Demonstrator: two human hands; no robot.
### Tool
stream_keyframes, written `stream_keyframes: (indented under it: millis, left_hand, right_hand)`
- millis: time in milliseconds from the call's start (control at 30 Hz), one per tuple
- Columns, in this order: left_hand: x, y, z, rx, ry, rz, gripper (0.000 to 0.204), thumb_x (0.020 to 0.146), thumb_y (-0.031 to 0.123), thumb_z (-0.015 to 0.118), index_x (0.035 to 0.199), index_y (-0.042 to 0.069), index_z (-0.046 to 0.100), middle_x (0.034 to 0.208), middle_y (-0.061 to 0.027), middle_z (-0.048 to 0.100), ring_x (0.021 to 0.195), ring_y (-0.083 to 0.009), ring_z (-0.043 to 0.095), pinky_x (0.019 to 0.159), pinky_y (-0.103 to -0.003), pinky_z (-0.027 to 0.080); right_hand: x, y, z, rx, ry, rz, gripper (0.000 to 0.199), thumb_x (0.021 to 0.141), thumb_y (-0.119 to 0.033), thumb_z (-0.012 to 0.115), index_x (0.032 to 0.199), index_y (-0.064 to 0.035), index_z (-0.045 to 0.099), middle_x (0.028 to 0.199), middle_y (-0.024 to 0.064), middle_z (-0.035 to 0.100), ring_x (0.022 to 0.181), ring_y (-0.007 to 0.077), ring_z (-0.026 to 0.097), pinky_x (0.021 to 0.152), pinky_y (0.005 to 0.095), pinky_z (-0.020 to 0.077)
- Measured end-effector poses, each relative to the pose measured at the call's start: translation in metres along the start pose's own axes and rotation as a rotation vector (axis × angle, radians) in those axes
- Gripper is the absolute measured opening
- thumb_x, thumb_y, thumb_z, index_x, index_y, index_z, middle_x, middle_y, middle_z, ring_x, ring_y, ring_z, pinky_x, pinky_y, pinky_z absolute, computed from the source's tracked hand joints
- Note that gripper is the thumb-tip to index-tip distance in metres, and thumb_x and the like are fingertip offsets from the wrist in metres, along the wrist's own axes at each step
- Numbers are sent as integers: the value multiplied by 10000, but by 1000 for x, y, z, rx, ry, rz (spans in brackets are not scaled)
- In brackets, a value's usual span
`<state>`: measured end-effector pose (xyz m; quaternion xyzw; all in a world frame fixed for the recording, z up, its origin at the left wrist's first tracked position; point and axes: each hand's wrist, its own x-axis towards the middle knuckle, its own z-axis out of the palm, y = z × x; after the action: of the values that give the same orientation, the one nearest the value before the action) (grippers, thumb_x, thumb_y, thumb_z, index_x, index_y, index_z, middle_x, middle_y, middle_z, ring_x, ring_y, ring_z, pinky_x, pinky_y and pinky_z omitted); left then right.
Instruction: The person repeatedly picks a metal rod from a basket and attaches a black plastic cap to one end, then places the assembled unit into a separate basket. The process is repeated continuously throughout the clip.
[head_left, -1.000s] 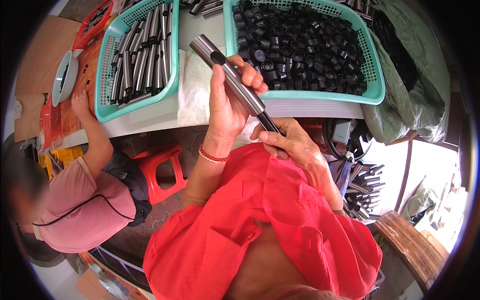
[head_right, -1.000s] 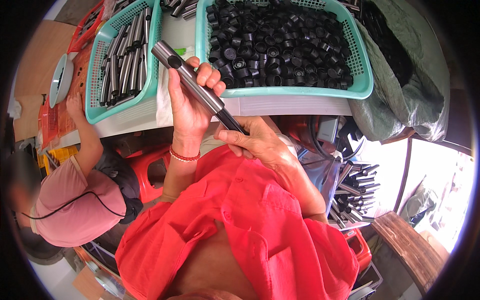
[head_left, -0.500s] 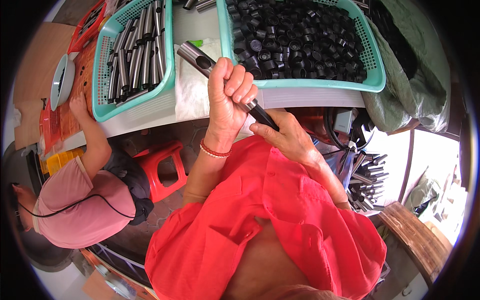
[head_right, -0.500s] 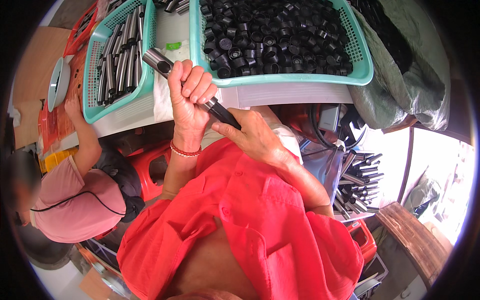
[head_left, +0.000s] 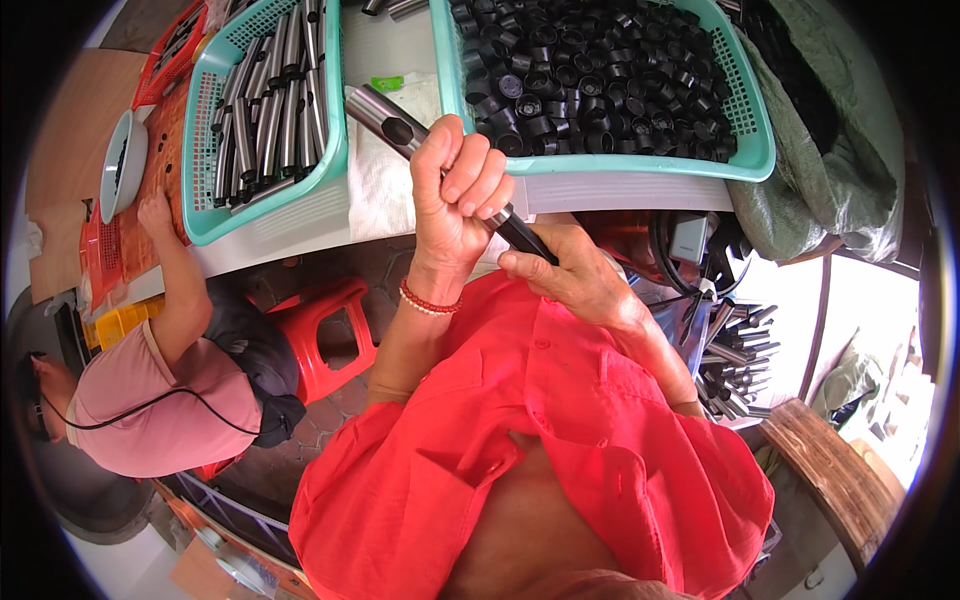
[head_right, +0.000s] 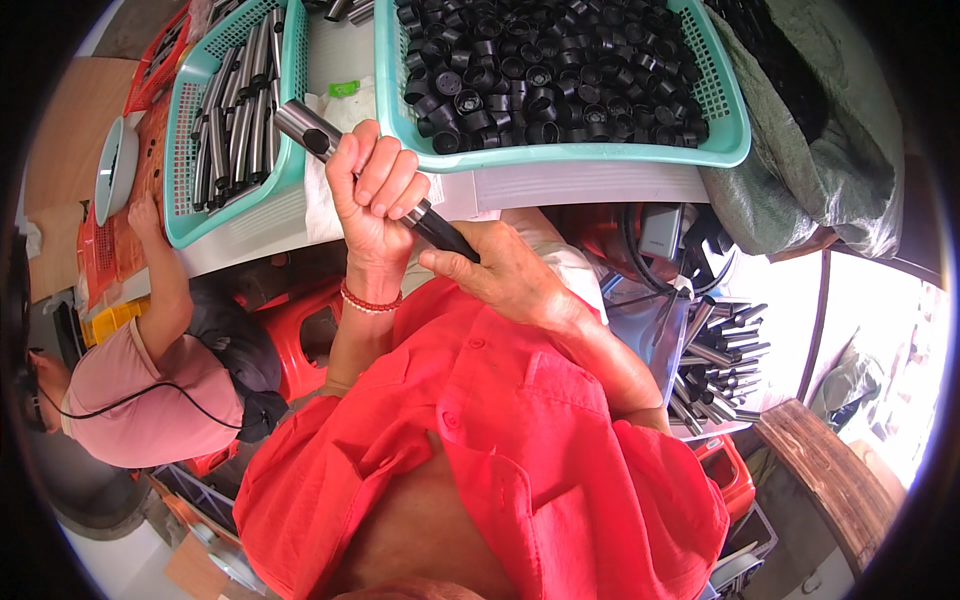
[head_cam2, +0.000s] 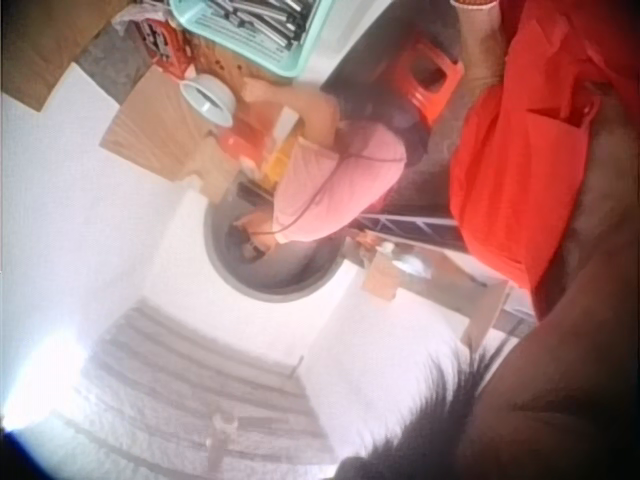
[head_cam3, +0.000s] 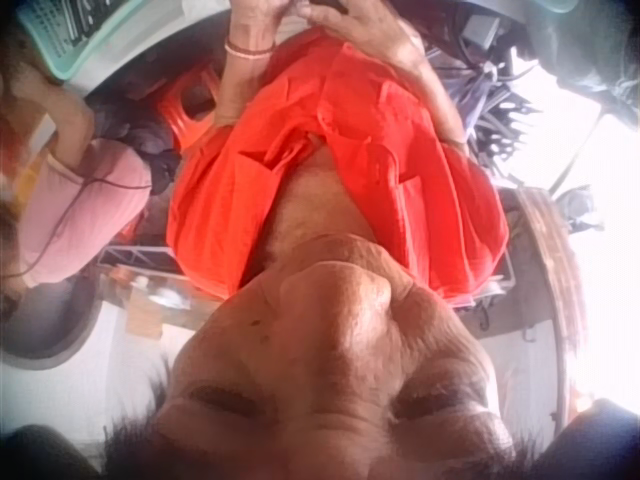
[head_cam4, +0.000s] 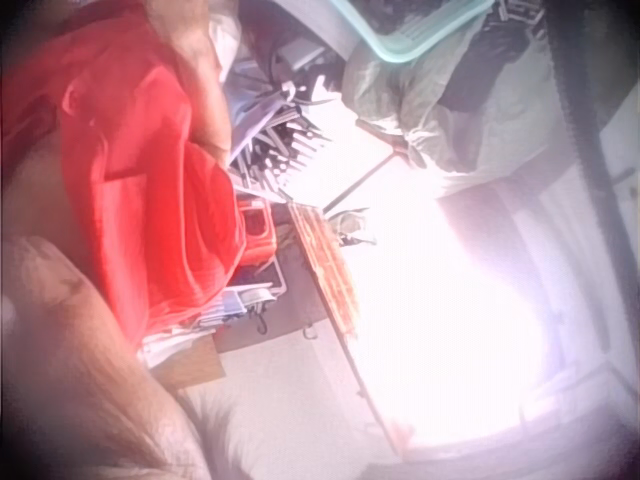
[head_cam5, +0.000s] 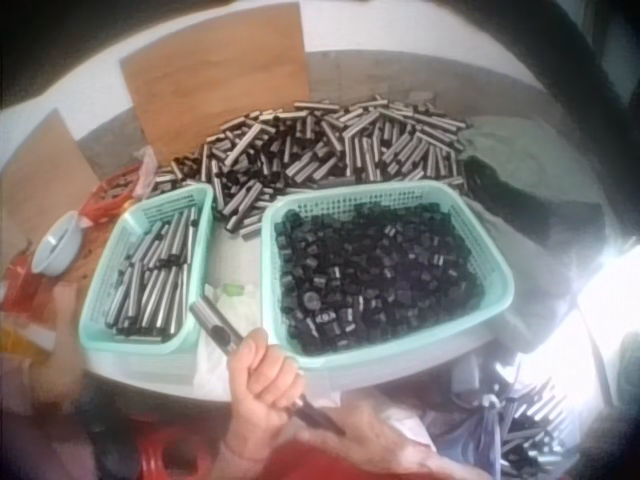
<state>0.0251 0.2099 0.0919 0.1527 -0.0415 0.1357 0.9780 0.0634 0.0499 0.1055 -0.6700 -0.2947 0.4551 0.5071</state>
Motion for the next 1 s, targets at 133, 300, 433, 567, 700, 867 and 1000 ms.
stream_keyframes:
  millis: [133, 300, 433, 567, 700, 867, 1000]
  left_hand:
    - [1, 0, 1, -7, 30, 19, 286, 961, 214, 465, 696, 148, 381, 488, 69, 316, 416, -48, 297, 393, -206, 308]
    - [3, 2, 5, 17, 41, 49, 291, 961, 209, 464, 691, 142, 382, 491, 66, 319, 417, -47, 293, 390, -204, 309]
    - [0, 0, 8, 61, 71, 58, 309, 959, 222, 469, 677, 149, 364, 497, 69, 318, 419, -44, 285, 390, -205, 300]
    - [1, 0, 15, 118, 153, 79, 319, 956, 226, 479, 669, 155, 360, 505, 75, 314, 428, -39, 282, 395, -199, 286]
    - [2, 0, 17, 141, 185, 91, 312, 954, 213, 489, 672, 151, 372, 512, 77, 313, 438, -33, 283, 404, -192, 282]
    - [-3, -4, 16, 134, 201, 106, 313, 952, 216, 493, 671, 153, 374, 514, 77, 313, 439, -31, 282, 409, -189, 287]
    - [-4, -5, 17, 150, 240, 120, 316, 952, 220, 494, 668, 154, 374, 519, 76, 316, 446, -31, 282, 419, -189, 292]
  right_hand:
    - [1, -4, 2, -58, 43, -12, 362, 888, -311, 605, 830, 46, 576, 587, 127, 448, 559, 205, 381, 547, 378, 373]
    - [3, -6, 0, -88, 51, -52, 355, 883, -304, 607, 862, 49, 586, 598, 145, 465, 557, 237, 412, 556, 381, 380]
    - [1, -3, 0, -109, 67, -102, 345, 878, -293, 610, 885, 52, 595, 605, 154, 477, 561, 244, 435, 572, 387, 388]
    - [3, -8, -3, -151, 58, -53, 333, 875, -282, 613, 897, 51, 602, 626, 173, 507, 567, 262, 443, 586, 391, 394]
    - [4, -7, -3, -161, 89, -101, 327, 873, -280, 616, 910, 46, 609, 634, 185, 522, 570, 279, 457, 591, 397, 398]
    - [0, -8, -3, -165, 61, -62, 327, 871, -281, 619, 925, 41, 614, 638, 185, 525, 578, 279, 472, 599, 395, 406]
    - [0, -10, -5, -143, 24, -19, 335, 872, -292, 618, 923, 39, 615, 656, 196, 527, 593, 288, 476, 607, 390, 410]
